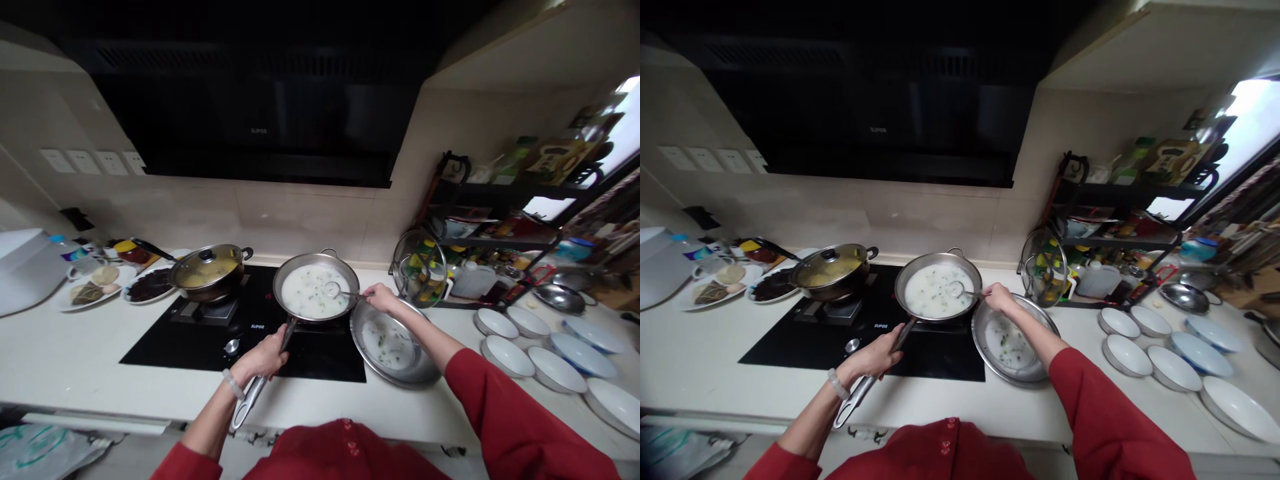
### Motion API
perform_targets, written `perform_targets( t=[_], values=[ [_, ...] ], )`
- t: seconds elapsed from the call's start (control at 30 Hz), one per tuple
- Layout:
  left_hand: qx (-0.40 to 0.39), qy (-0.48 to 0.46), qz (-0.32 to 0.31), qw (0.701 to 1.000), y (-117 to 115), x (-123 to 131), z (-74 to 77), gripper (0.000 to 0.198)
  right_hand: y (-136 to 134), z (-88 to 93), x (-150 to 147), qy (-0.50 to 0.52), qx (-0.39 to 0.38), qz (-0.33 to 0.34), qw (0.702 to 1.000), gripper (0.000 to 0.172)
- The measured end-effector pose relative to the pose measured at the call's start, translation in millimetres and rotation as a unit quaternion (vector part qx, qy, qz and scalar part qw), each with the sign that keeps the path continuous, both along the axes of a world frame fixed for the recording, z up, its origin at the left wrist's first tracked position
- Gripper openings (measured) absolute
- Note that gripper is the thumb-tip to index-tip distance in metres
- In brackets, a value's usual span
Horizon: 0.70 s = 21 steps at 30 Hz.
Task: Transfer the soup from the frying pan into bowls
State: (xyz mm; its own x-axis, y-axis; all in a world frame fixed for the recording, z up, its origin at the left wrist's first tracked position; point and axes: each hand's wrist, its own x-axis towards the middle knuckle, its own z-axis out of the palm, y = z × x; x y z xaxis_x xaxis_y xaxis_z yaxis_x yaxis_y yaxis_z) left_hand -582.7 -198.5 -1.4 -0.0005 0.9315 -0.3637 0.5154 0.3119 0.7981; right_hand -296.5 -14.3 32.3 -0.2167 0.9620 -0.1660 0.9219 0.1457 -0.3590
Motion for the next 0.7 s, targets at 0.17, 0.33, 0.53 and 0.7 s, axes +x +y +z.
perform_targets(
  t=[0.17, 0.33, 0.53, 0.7],
  values=[
    [0.000, -0.021, 0.002, 1.000, 0.0, -1.2, -1.7, 0.095, -0.3, 5.3, 6.0, 0.063, -0.020, -0.028, 0.997, 0.029],
    [0.001, -0.015, -0.008, 1.000, 0.3, -3.8, -5.6, 0.090, -4.6, 8.6, 10.8, 0.118, -0.042, -0.043, 0.991, 0.026],
    [0.003, -0.084, 0.000, 0.996, 0.9, -7.4, -10.9, 0.089, -11.3, 21.1, 24.3, 0.172, -0.076, -0.047, 0.981, 0.027],
    [-0.003, -0.055, 0.004, 0.998, 0.2, -4.7, -7.0, 0.092, -23.8, 39.1, 50.6, 0.238, -0.103, -0.056, 0.964, 0.028]
  ],
)
